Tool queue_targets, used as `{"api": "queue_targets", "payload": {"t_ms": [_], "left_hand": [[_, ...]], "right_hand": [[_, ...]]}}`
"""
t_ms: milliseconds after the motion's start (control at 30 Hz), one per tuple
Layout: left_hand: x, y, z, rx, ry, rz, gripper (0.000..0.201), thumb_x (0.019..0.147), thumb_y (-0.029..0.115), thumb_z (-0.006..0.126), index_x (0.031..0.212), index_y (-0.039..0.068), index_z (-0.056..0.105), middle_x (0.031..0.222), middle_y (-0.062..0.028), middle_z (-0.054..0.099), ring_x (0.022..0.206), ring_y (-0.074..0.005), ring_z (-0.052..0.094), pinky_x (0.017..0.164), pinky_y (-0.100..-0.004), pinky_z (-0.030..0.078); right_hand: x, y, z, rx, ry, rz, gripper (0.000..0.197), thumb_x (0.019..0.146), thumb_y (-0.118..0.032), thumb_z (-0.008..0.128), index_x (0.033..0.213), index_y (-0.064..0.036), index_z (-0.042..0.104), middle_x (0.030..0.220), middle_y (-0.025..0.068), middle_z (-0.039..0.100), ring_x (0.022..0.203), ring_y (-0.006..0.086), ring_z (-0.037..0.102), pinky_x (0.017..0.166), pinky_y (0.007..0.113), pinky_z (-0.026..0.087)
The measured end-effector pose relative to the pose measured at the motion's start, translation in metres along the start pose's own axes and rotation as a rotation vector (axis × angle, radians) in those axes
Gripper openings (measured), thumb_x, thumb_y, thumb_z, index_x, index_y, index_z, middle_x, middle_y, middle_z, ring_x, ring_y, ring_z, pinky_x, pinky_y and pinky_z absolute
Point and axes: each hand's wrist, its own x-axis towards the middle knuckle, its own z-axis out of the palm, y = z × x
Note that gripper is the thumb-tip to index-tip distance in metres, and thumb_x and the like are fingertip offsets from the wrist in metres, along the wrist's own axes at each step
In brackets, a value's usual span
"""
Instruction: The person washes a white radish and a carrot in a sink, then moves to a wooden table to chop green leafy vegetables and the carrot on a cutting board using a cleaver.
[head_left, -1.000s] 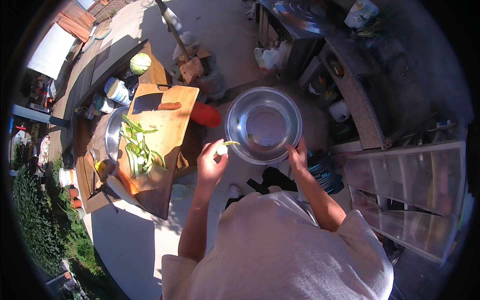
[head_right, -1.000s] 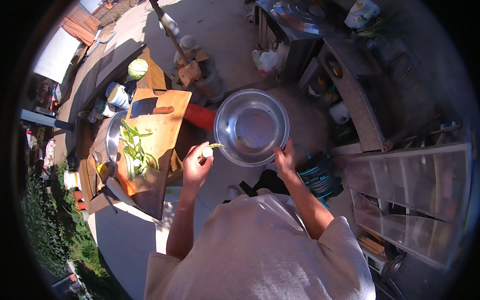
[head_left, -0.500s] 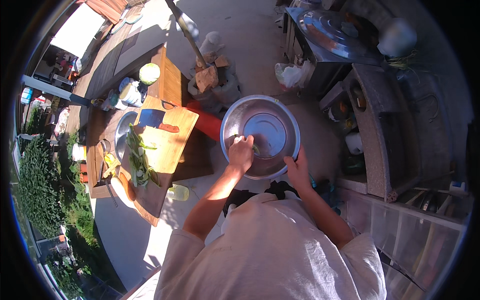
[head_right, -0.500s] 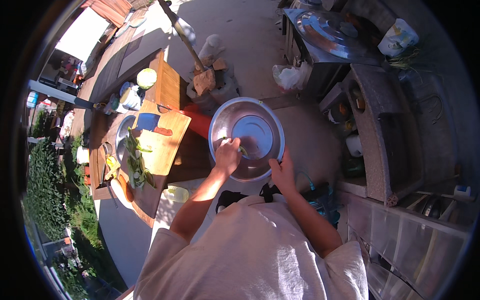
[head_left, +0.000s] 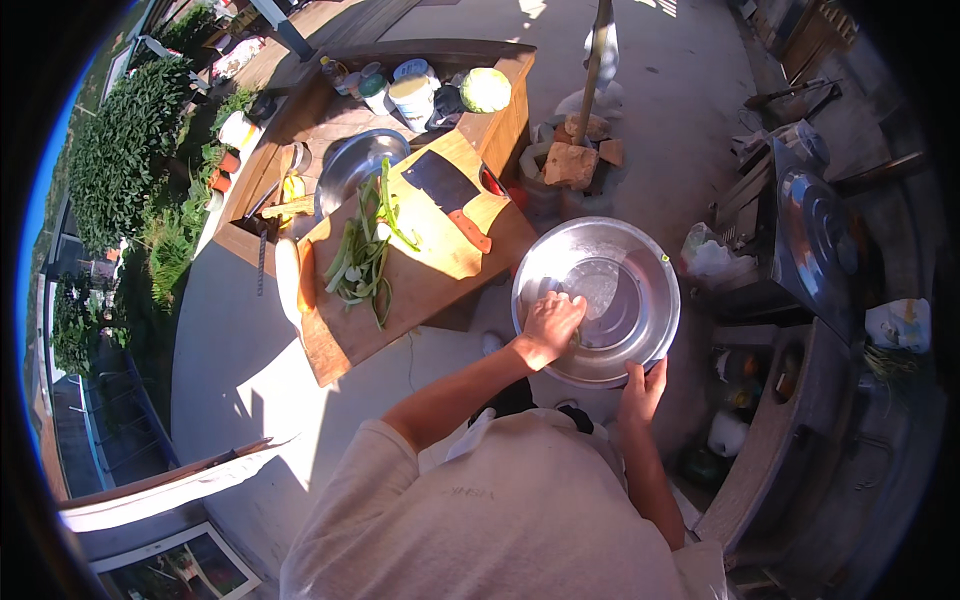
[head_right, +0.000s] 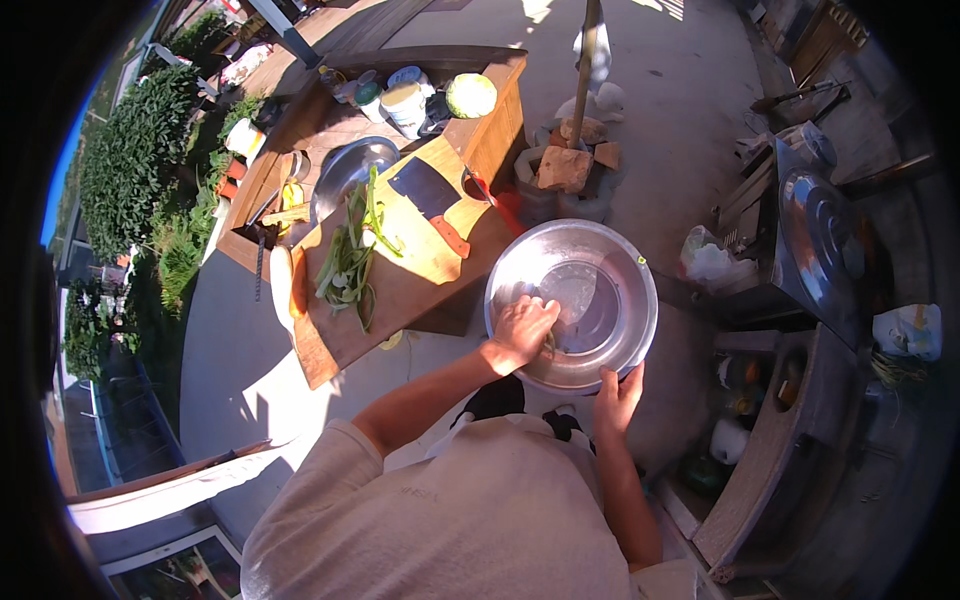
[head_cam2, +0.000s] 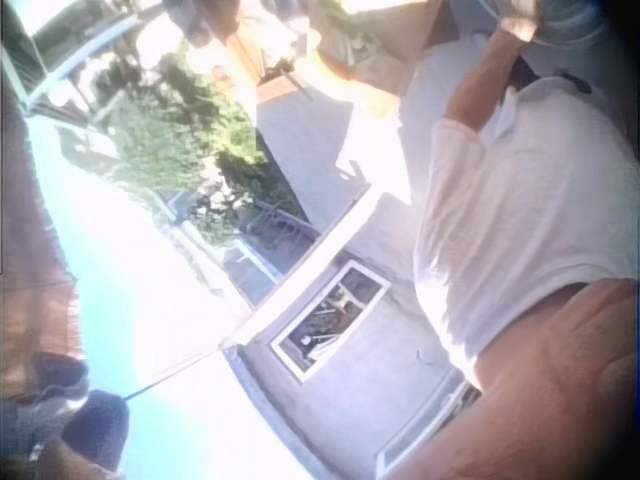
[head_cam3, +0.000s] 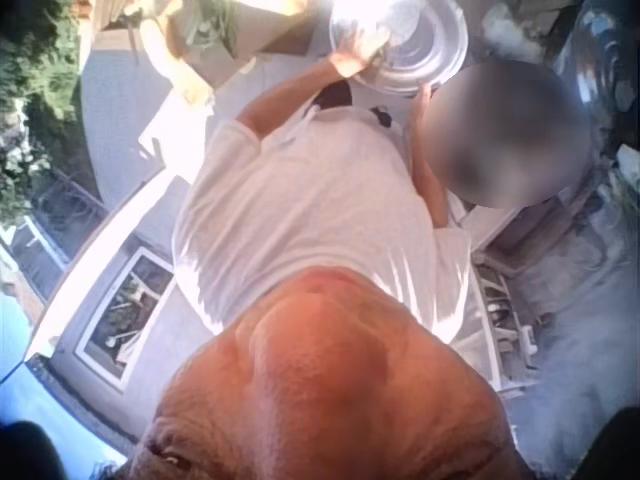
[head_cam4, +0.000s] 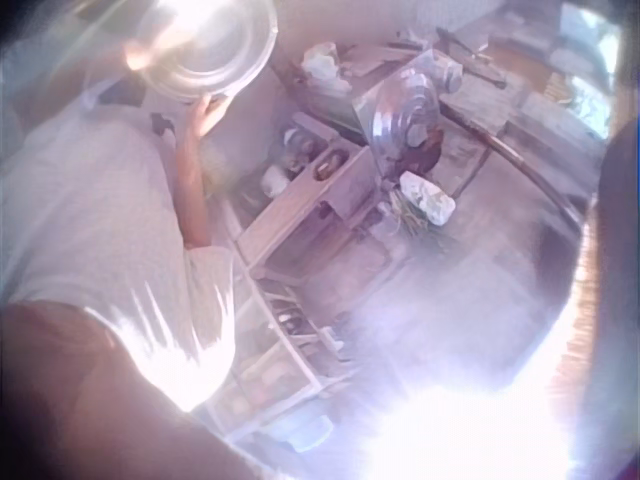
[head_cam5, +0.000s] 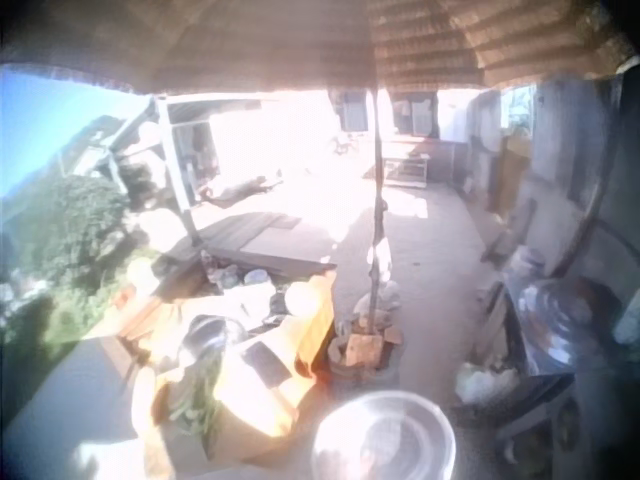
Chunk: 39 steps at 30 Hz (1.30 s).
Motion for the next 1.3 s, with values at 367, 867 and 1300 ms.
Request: {"api": "queue_targets", "payload": {"t_ms": [367, 867, 1300], "left_hand": [[-0.011, -0.145, -0.166, -0.379, 0.524, -0.289, 0.020, 0.068, -0.003, 0.063, 0.082, 0.005, 0.051, 0.072, -0.0121, 0.055, 0.066, -0.0327, 0.057, 0.060, -0.0416, 0.045], [-0.033, -0.187, -0.116, -0.317, 0.549, -1.122, 0.021, 0.067, 0.000, 0.066, 0.085, 0.003, 0.055, 0.075, -0.0138, 0.060, 0.071, -0.0342, 0.061, 0.063, -0.0429, 0.048], [-0.005, -0.179, -0.061, -0.275, 0.613, -1.475, 0.019, 0.072, 0.004, 0.067, 0.089, 0.005, 0.058, 0.079, -0.0131, 0.062, 0.074, -0.0340, 0.062, 0.063, -0.0427, 0.049]], "right_hand": [[0.124, -0.035, 0.088, 0.166, 0.060, -0.048, 0.039, 0.083, 0.000, 0.056, 0.121, -0.0018, 0.052, 0.107, 0.0059, 0.060, 0.098, 0.0147, 0.056, 0.090, 0.028, 0.043], [0.608, -0.004, 0.418, 0.166, -0.330, 0.097, 0.014, 0.091, -0.009, 0.057, 0.098, 0.0029, 0.055, 0.084, 0.0125, 0.063, 0.065, 0.0255, 0.064, 0.063, 0.036, 0.061], [0.713, 0.067, 0.450, -0.151, -0.417, 0.405, 0.038, 0.098, -0.034, 0.058, 0.114, -0.0005, 0.055, 0.101, 0.0163, 0.065, 0.085, 0.0290, 0.067, 0.072, 0.036, 0.061]]}}
